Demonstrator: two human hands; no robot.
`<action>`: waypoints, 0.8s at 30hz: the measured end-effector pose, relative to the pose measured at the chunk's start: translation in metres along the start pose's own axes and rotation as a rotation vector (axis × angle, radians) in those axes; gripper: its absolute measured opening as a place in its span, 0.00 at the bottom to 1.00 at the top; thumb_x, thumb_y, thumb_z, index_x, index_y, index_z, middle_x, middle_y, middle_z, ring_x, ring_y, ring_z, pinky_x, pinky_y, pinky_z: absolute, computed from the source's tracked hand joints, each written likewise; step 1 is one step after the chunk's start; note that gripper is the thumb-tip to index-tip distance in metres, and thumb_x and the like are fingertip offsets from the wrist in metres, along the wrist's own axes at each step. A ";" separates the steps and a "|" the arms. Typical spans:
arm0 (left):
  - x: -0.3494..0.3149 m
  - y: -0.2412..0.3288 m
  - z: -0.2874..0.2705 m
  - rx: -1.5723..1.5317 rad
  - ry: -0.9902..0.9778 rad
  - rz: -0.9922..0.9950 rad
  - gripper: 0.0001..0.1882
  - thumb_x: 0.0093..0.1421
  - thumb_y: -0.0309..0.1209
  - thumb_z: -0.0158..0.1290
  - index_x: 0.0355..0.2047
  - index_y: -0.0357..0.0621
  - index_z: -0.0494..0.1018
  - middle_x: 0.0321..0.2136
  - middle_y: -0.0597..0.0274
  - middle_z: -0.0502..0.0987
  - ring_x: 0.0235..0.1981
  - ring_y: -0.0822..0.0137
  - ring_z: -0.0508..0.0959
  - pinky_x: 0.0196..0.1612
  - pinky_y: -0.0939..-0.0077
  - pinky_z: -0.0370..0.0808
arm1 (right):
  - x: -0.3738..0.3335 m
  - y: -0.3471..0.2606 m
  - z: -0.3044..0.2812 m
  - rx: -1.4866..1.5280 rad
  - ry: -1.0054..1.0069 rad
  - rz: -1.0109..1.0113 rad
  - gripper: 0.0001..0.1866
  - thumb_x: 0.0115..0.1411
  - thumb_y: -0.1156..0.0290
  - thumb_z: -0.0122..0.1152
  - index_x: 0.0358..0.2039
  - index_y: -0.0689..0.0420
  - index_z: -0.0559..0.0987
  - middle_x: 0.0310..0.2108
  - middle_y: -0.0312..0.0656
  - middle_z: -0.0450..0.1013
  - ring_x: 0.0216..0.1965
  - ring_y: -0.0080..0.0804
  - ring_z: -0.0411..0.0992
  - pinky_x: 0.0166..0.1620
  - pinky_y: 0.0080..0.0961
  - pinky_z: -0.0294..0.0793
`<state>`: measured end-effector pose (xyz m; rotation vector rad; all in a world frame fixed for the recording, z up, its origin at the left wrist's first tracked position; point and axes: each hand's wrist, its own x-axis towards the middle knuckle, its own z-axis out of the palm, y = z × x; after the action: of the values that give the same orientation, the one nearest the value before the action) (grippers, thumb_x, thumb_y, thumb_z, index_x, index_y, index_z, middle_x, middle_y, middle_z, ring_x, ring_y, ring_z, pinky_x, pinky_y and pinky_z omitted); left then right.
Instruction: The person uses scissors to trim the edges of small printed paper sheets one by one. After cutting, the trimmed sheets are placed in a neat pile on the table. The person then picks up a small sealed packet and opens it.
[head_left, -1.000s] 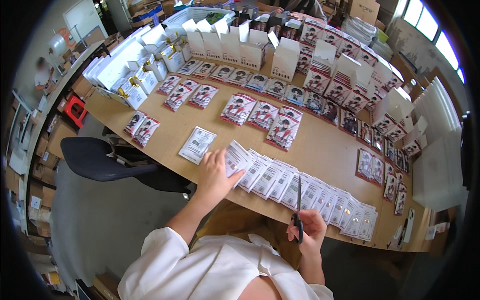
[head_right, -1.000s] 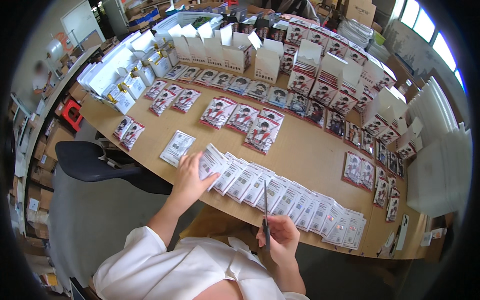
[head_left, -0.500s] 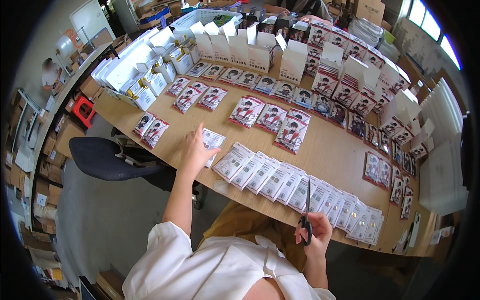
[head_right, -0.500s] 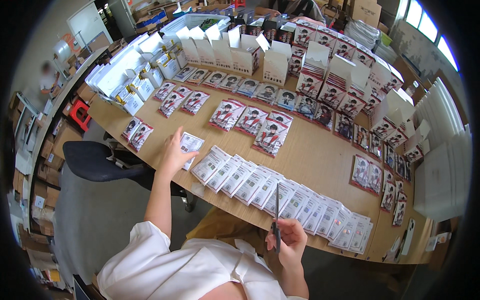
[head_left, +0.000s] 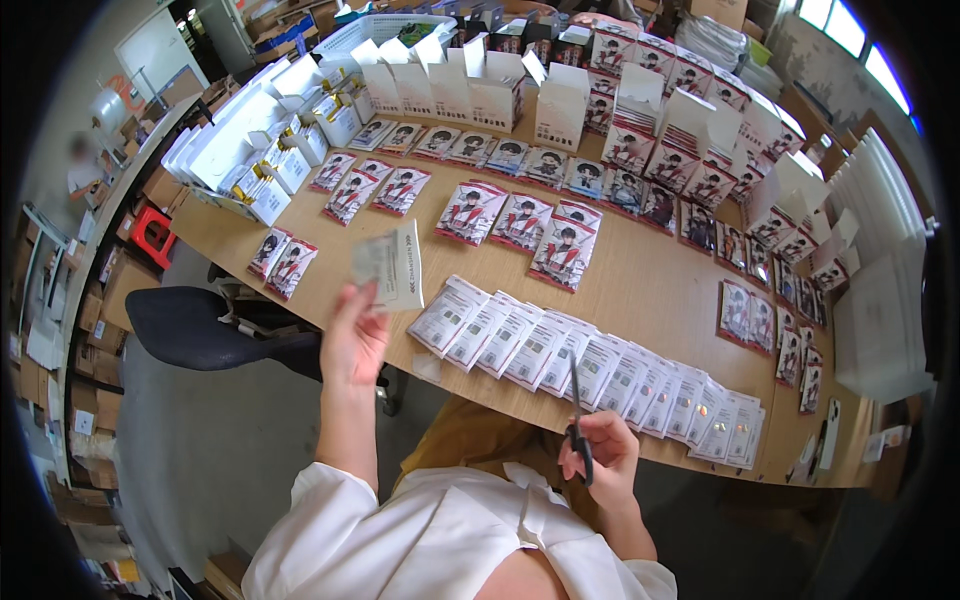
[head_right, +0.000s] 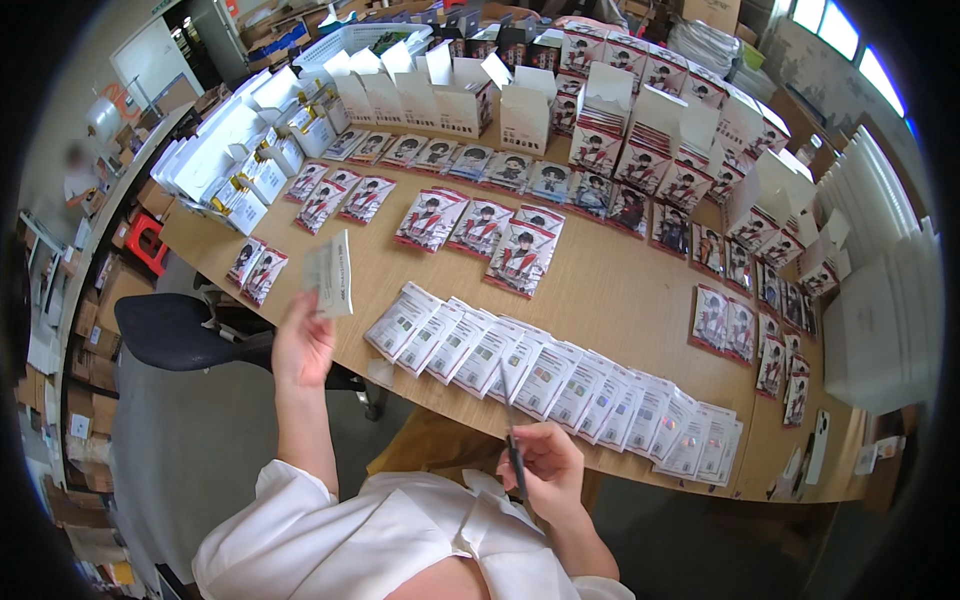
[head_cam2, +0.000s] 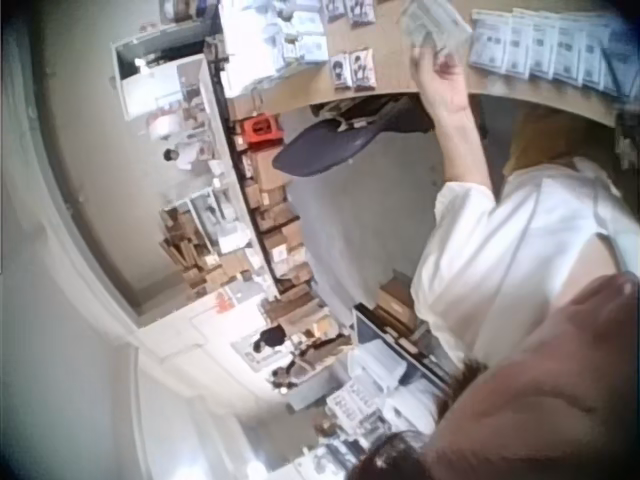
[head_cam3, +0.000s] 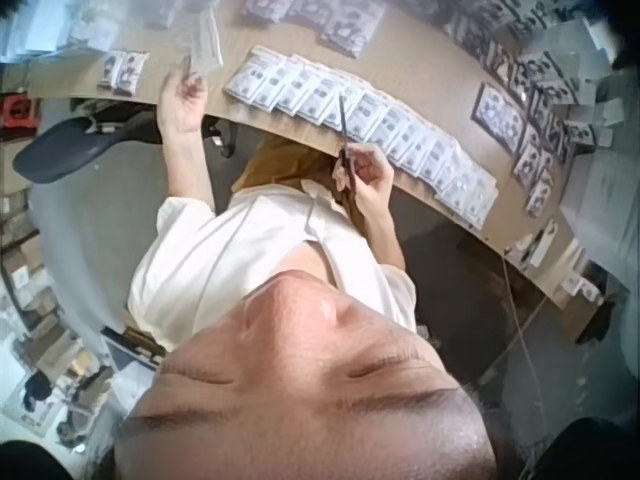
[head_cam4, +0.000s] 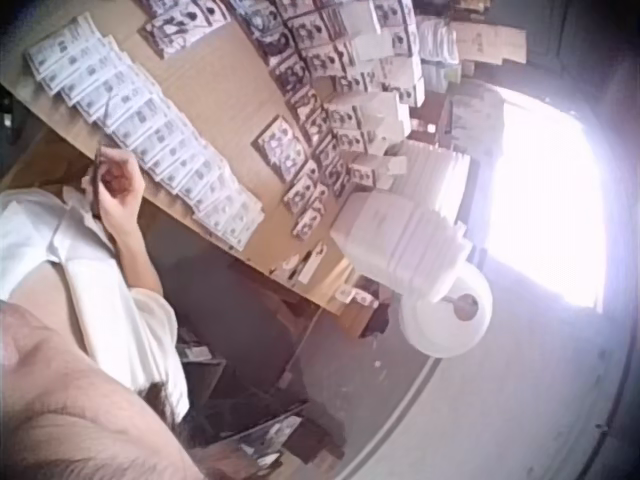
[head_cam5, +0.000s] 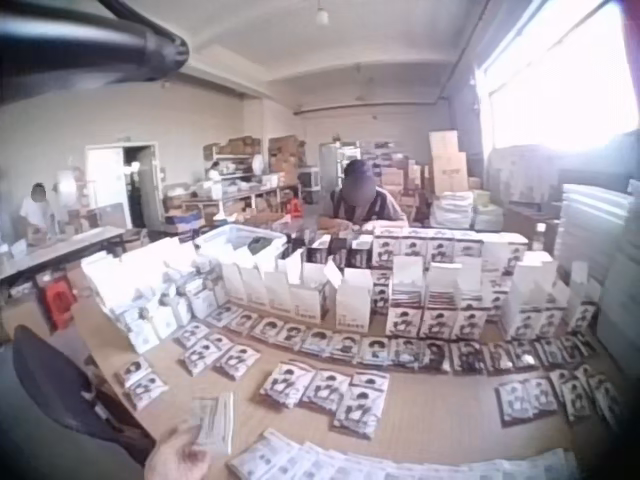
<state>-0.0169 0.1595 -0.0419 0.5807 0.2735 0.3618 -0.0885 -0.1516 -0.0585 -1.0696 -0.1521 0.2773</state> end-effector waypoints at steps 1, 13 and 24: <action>-0.001 -0.006 -0.007 -0.027 0.054 -0.252 0.14 0.54 0.20 0.49 0.42 0.36 0.65 0.37 0.53 0.74 0.35 0.66 0.77 0.34 0.79 0.79 | 0.000 0.000 0.003 0.002 -0.031 0.005 0.16 0.50 0.85 0.57 0.40 0.65 0.69 0.23 0.42 0.70 0.21 0.22 0.69 0.24 0.16 0.69; -0.046 -0.055 0.034 0.128 -0.189 -0.400 0.18 0.53 0.18 0.49 0.45 0.35 0.62 0.39 0.54 0.73 0.37 0.65 0.77 0.39 0.75 0.79 | 0.004 -0.008 0.008 0.226 -0.178 0.106 0.17 0.50 0.82 0.58 0.41 0.66 0.68 0.21 0.43 0.69 0.18 0.23 0.66 0.21 0.17 0.63; -0.050 -0.055 0.041 0.176 -0.239 -0.323 0.24 0.50 0.15 0.52 0.47 0.38 0.60 0.40 0.57 0.71 0.41 0.64 0.75 0.42 0.71 0.77 | 0.003 -0.007 0.008 0.235 -0.214 0.102 0.17 0.50 0.82 0.58 0.41 0.66 0.68 0.21 0.43 0.69 0.17 0.24 0.66 0.20 0.18 0.63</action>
<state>-0.0339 0.0770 -0.0331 0.7334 0.1651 -0.0453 -0.0863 -0.1473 -0.0483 -0.8142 -0.2506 0.4904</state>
